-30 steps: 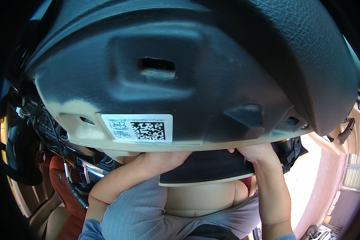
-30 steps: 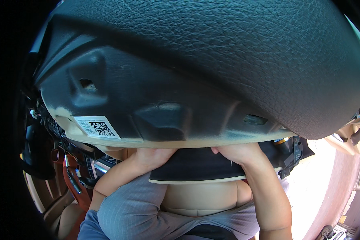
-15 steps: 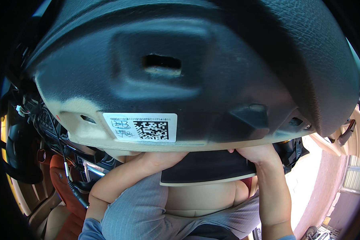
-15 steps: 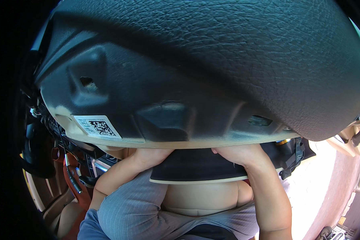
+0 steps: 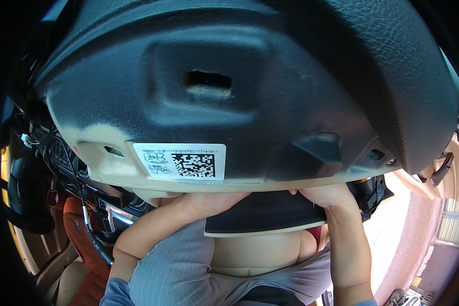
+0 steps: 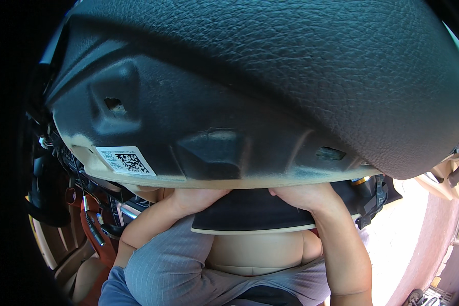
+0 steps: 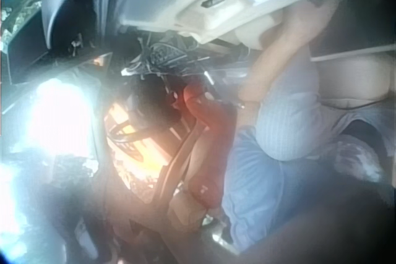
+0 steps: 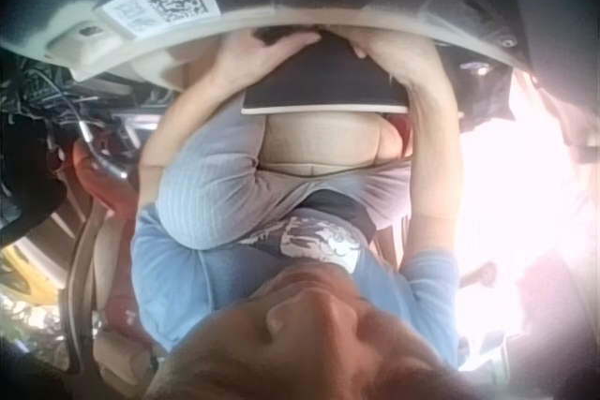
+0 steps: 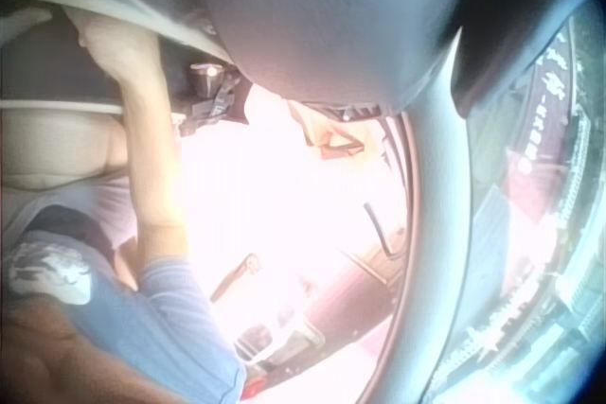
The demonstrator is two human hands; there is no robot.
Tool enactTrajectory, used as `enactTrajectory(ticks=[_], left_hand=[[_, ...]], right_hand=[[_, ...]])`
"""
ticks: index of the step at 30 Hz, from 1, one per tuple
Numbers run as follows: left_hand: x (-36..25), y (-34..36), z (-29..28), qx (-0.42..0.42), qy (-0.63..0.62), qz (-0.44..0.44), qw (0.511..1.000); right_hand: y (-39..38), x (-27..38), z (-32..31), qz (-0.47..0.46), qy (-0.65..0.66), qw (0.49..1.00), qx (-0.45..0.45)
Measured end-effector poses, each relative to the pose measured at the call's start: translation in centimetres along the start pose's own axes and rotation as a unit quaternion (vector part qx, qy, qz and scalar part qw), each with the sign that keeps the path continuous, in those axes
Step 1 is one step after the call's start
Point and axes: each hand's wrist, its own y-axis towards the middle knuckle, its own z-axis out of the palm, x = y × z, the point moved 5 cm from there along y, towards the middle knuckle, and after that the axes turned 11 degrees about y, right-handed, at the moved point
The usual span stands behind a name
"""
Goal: The person sits on the car floor and works on the dashboard area, using a blue-handled tool to pry and adjust components. They remove a small white connector, then exit the vehicle and walk around the car while holding the connector.
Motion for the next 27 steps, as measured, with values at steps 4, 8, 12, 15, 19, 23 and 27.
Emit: enactTrajectory(ticks=[4,8,12,15,19,23,27], left_hand=[[0.1,0.1,0.1,0.003,-0.022,-0.011,1.0],[0.1,0.1,0.2,0.015,-0.048,-0.025,0.998],[0.0,0.1,0.1,0.016,-0.046,-0.022,0.999],[0.0,0.2,0.1,0.019,-0.058,-0.03,0.998],[-0.1,0.2,0.1,0.024,-0.065,-0.029,0.997],[-0.4,0.3,-0.1,0.014,-0.037,0.005,0.999],[-0.2,0.1,0.0,0.037,-0.045,-0.03,0.998]], right_hand=[[0.0,-0.3,0.0,0.009,0.003,1.0,-0.001],[0.1,-0.1,0.0,-0.013,0.013,1.0,-0.002],[0.1,0.1,0.1,-0.013,0.002,1.0,0.0],[0.0,0.3,0.1,-0.003,-0.001,1.0,0.0],[0.0,0.5,0.2,0.012,-0.011,1.0,-0.003],[-0.1,1.2,0.2,-0.006,-0.004,1.0,0.011],[-0.1,1.3,0.3,-0.019,0.017,1.0,0.016]])
